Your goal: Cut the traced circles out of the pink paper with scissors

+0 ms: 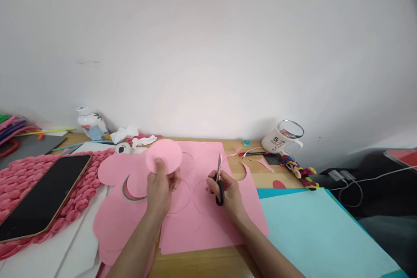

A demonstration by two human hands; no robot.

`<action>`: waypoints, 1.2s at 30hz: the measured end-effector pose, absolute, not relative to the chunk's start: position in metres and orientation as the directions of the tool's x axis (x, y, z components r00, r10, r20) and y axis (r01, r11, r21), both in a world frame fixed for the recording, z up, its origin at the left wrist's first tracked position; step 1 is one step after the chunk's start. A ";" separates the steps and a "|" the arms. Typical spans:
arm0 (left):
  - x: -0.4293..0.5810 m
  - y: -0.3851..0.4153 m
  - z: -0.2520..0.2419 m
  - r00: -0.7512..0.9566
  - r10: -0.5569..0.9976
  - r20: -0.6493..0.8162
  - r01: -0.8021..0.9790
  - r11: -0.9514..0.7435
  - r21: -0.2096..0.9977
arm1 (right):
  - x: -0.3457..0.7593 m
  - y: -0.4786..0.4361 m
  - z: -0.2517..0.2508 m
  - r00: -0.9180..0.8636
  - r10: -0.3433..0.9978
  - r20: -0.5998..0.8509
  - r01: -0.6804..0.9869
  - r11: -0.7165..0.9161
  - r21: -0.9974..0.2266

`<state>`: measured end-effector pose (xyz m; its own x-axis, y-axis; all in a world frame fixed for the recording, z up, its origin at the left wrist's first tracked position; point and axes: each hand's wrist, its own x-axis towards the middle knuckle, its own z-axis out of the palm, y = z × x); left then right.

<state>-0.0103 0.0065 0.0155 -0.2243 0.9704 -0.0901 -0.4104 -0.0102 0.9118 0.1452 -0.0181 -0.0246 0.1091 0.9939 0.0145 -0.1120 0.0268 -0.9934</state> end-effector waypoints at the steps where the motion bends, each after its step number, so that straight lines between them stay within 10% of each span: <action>1: -0.014 0.010 0.015 -0.365 0.922 -0.128 -0.461 -0.060 0.885 | 0.146 -0.018 -0.025 0.178 0.984 0.023 -0.082 0.038 -0.996; 9: -0.027 0.026 0.006 -0.520 0.803 -0.291 -0.590 -0.092 0.802 | 0.154 -0.013 -0.027 0.381 0.925 0.008 -0.022 0.018 -1.000; 18: -0.016 0.018 -0.012 -0.139 0.990 0.036 0.292 0.006 0.957 | 0.156 -0.010 -0.027 0.393 0.916 -0.083 -0.138 -0.030 -0.990; 28: -0.016 0.013 0.006 0.010 0.926 -0.379 -0.228 0.371 0.900 | 0.159 -0.006 -0.037 0.417 0.906 -0.079 -0.248 0.030 -0.968; 36: -0.010 0.011 0.005 0.068 0.914 -0.400 -0.481 0.381 0.790 | 0.158 -0.005 -0.037 0.413 0.911 -0.019 -0.283 0.109 -0.953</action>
<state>-0.0102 0.0113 0.0045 0.0677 0.9140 -0.4001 -0.4806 0.3813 0.7897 0.1580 -0.0053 -0.0367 0.4130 0.9105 -0.0187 -0.2829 0.1088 -0.9529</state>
